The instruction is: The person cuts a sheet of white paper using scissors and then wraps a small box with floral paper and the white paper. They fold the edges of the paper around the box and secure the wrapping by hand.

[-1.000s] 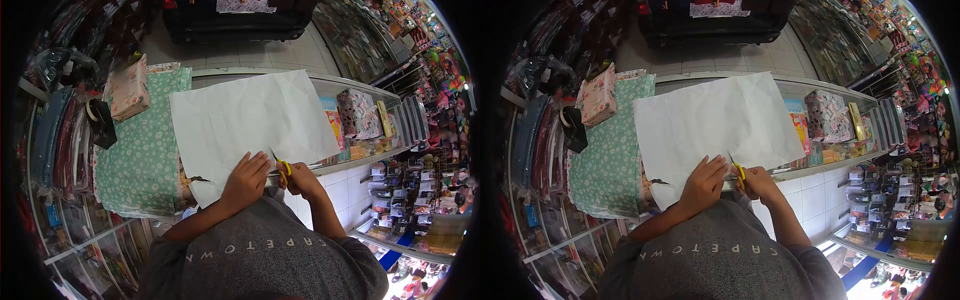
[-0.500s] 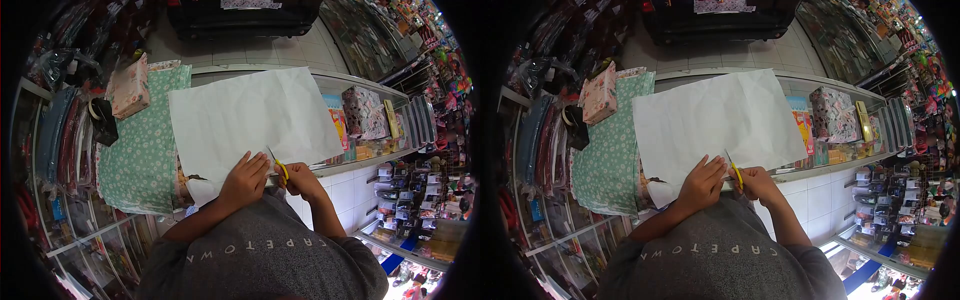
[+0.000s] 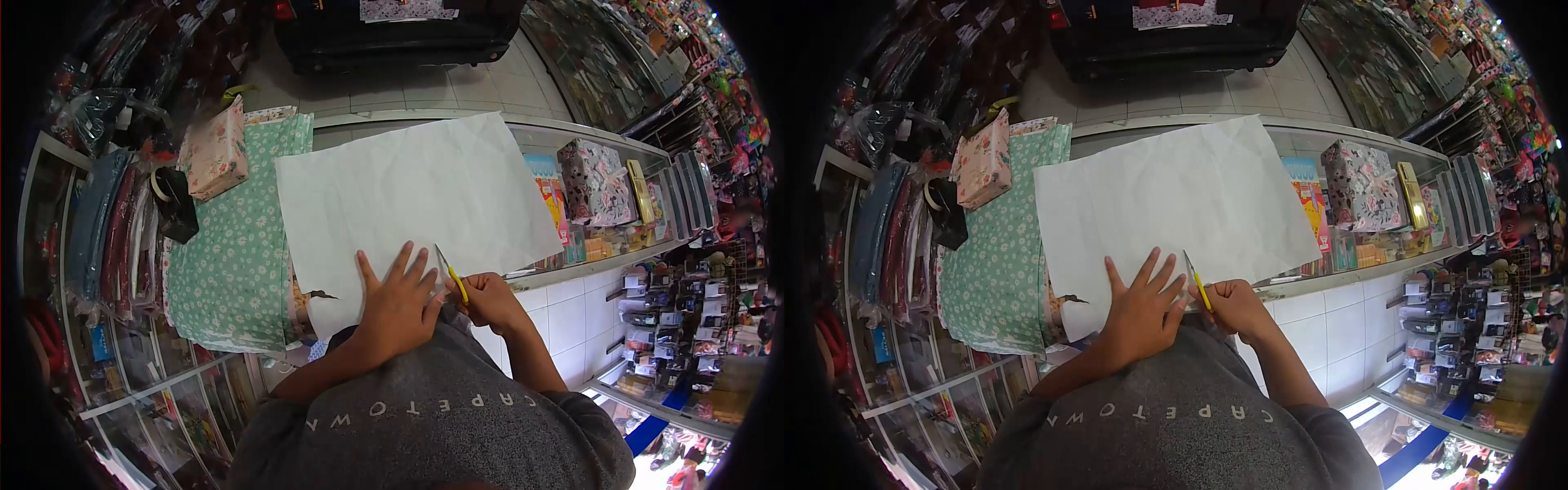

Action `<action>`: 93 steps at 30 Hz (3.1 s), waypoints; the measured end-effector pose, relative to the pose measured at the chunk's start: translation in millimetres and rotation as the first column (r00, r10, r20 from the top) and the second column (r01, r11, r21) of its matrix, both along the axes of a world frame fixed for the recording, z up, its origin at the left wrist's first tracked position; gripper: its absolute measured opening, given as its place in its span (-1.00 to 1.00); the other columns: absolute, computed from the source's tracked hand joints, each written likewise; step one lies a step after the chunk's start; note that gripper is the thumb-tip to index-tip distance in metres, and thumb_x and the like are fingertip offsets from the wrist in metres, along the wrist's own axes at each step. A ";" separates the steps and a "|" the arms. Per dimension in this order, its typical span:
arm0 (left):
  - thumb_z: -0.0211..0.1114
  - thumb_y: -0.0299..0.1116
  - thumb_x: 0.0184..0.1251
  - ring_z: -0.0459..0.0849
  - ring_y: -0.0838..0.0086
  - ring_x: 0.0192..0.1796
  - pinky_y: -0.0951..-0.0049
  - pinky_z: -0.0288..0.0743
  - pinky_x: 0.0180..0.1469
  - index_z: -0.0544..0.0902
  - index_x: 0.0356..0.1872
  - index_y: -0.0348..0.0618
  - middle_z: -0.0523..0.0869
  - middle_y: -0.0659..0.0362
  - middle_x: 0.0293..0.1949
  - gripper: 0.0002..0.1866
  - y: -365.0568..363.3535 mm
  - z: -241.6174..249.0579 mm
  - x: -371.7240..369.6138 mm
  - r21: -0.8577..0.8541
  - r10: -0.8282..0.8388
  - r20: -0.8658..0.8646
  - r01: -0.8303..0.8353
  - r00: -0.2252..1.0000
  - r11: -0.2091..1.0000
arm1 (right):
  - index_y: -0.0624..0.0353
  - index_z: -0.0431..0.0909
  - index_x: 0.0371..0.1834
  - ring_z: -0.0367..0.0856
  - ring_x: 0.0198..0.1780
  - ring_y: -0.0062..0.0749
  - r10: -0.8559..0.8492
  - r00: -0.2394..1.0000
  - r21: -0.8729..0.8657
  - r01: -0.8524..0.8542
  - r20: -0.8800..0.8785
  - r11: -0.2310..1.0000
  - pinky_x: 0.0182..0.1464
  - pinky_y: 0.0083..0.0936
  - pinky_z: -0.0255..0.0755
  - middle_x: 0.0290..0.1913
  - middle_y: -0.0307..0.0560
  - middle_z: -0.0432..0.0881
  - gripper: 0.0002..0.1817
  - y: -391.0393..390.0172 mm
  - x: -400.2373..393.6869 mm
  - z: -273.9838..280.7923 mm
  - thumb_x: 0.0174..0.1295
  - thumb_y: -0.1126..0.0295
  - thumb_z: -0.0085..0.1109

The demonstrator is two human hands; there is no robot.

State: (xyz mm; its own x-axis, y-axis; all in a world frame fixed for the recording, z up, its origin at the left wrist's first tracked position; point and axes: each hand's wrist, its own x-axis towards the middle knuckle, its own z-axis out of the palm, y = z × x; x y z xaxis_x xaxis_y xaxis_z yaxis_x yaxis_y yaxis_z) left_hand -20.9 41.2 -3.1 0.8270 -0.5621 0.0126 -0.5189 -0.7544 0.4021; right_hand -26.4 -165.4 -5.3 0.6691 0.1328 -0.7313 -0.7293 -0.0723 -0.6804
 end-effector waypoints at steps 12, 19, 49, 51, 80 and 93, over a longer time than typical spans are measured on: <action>0.09 -0.37 0.58 0.31 0.17 0.60 -0.38 -0.04 0.58 0.53 0.41 -0.04 0.48 0.06 0.48 -0.57 25.9 38.9 78.0 0.134 -0.363 -0.014 0.362 0.932 0.923 | 0.04 0.53 -0.67 0.14 -0.77 -0.76 0.032 0.999 -0.087 -0.030 0.023 0.996 -0.69 -0.62 -0.11 -0.72 -0.38 0.43 -0.46 0.0 -4.2 1.0 0.37 -0.05 0.39; 0.18 -0.48 0.47 0.29 0.13 0.60 -0.13 -0.08 0.66 0.63 0.29 -0.11 0.51 0.06 0.47 -0.60 3.6 -20.5 151.2 -0.356 -0.396 0.036 0.382 0.917 0.853 | 0.05 0.56 -0.64 0.16 -0.79 -0.72 -0.001 1.000 -0.039 0.000 -0.018 0.999 -0.70 -0.61 -0.09 -0.76 -0.29 0.43 -0.42 -0.1 -8.0 5.1 0.32 -0.17 0.37; 0.40 -0.18 0.02 0.62 0.07 -0.48 0.13 0.42 -0.38 0.55 -0.56 -0.12 0.60 0.11 -0.60 -0.73 7.7 -12.4 106.8 -0.332 -0.616 -0.124 0.553 0.778 0.765 | 0.16 0.56 -0.61 0.17 -0.79 -0.68 0.006 0.998 -0.009 -0.005 0.062 1.000 -0.70 -0.57 -0.04 -0.75 -0.34 0.35 -0.46 -30.8 8.0 26.2 0.36 -0.04 0.38; 0.39 -0.21 0.02 0.61 0.06 -0.48 0.13 0.42 -0.38 0.55 -0.55 -0.14 0.59 0.10 -0.59 -0.75 10.2 -11.6 111.9 -0.387 -0.631 -0.184 0.535 0.754 0.751 | 0.14 0.53 -0.66 0.18 -0.79 -0.67 0.000 1.000 0.050 0.001 -0.016 0.999 -0.69 -0.58 -0.06 -0.76 -0.34 0.35 -0.41 -30.2 10.0 26.6 0.34 -0.09 0.39; 0.49 -0.26 -0.02 0.51 0.02 -0.49 0.19 0.34 -0.38 0.55 -0.50 -0.23 0.50 -0.02 -0.58 -0.69 18.1 -10.0 122.9 -0.533 -0.724 -0.180 0.553 0.666 0.641 | 0.15 0.53 -0.61 0.07 -0.84 -0.68 0.067 0.997 -0.049 -0.069 -0.048 0.996 -0.74 -0.57 -0.15 -0.80 -0.39 0.26 -0.40 -6.9 20.2 12.7 0.30 -0.16 0.40; 0.49 -0.31 0.01 0.64 0.11 -0.44 0.24 0.44 -0.34 0.65 -0.51 -0.19 0.65 0.05 -0.54 -0.80 17.1 -8.5 120.8 -0.576 -0.741 -0.208 0.533 0.638 0.620 | 0.09 0.46 -0.78 0.13 -0.80 -0.65 0.228 0.974 -0.180 -0.225 -0.003 0.958 -0.72 -0.53 -0.06 -0.80 -0.37 0.26 -0.33 -3.2 28.6 26.4 0.24 -0.16 0.47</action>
State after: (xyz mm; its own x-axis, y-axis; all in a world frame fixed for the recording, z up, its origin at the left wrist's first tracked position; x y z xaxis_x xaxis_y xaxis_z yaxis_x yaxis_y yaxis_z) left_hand 99.9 58.3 -11.5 0.2354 -0.9583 0.1618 -0.5097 0.0200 0.8601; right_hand 2.3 -168.6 21.1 0.6496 0.1515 -0.7450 -0.6677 -0.3550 -0.6544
